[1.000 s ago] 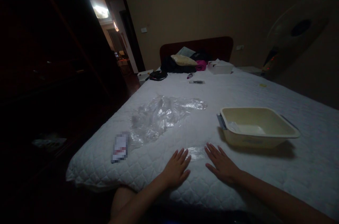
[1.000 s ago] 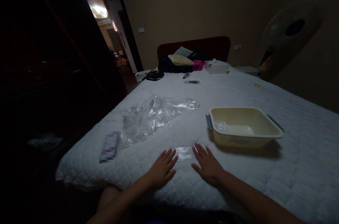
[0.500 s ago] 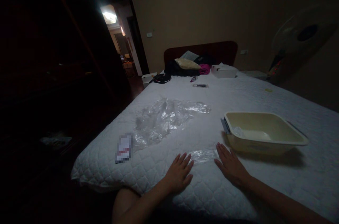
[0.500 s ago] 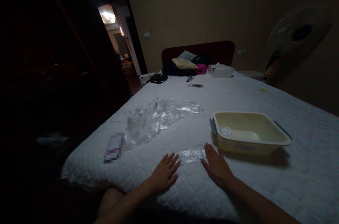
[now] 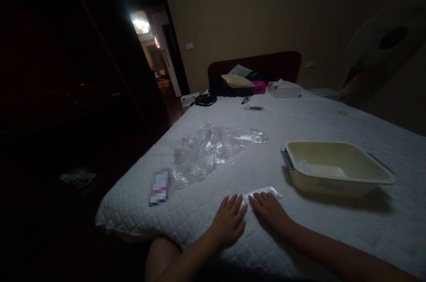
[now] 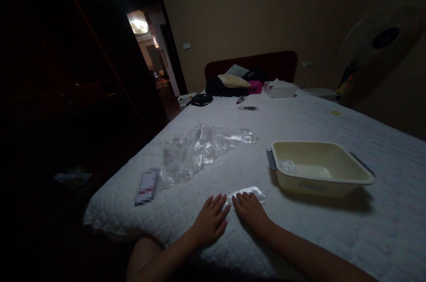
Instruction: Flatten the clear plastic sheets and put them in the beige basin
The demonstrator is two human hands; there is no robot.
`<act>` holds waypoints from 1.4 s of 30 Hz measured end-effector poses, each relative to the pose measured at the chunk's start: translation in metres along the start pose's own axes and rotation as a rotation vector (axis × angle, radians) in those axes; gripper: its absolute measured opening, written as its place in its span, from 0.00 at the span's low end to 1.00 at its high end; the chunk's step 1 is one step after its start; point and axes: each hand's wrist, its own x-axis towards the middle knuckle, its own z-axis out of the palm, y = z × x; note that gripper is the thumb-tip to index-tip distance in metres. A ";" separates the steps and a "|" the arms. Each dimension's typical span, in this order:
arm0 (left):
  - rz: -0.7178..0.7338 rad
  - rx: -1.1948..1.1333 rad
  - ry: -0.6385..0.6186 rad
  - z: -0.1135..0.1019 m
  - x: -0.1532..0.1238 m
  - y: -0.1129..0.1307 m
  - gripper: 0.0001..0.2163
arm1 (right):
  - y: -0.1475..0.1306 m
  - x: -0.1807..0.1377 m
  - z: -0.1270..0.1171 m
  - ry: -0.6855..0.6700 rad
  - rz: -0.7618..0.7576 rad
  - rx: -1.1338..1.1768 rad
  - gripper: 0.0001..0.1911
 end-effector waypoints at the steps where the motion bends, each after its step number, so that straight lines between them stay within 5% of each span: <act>1: 0.000 -0.006 -0.002 -0.001 0.000 0.000 0.23 | 0.000 0.003 -0.002 -0.038 0.024 0.000 0.14; 5: 0.022 -0.062 0.013 -0.002 -0.002 0.000 0.23 | 0.009 0.007 -0.007 -0.122 0.076 0.053 0.12; 12: 0.002 -0.182 0.298 0.012 -0.007 -0.011 0.20 | 0.024 -0.009 0.004 -0.023 0.025 0.247 0.14; 16: -0.036 -0.188 0.355 0.017 0.004 -0.014 0.15 | 0.026 -0.020 0.005 -0.010 -0.023 0.355 0.16; 23: 0.090 -0.170 0.271 0.018 0.033 -0.011 0.14 | 0.028 -0.021 0.002 -0.050 -0.022 0.438 0.18; 28: 0.089 -0.254 0.177 0.016 0.047 -0.005 0.12 | 0.025 -0.023 -0.001 -0.020 0.135 0.473 0.15; 42: -0.293 -0.685 0.223 0.019 0.050 -0.005 0.06 | 0.012 -0.022 -0.002 -0.093 0.546 0.705 0.11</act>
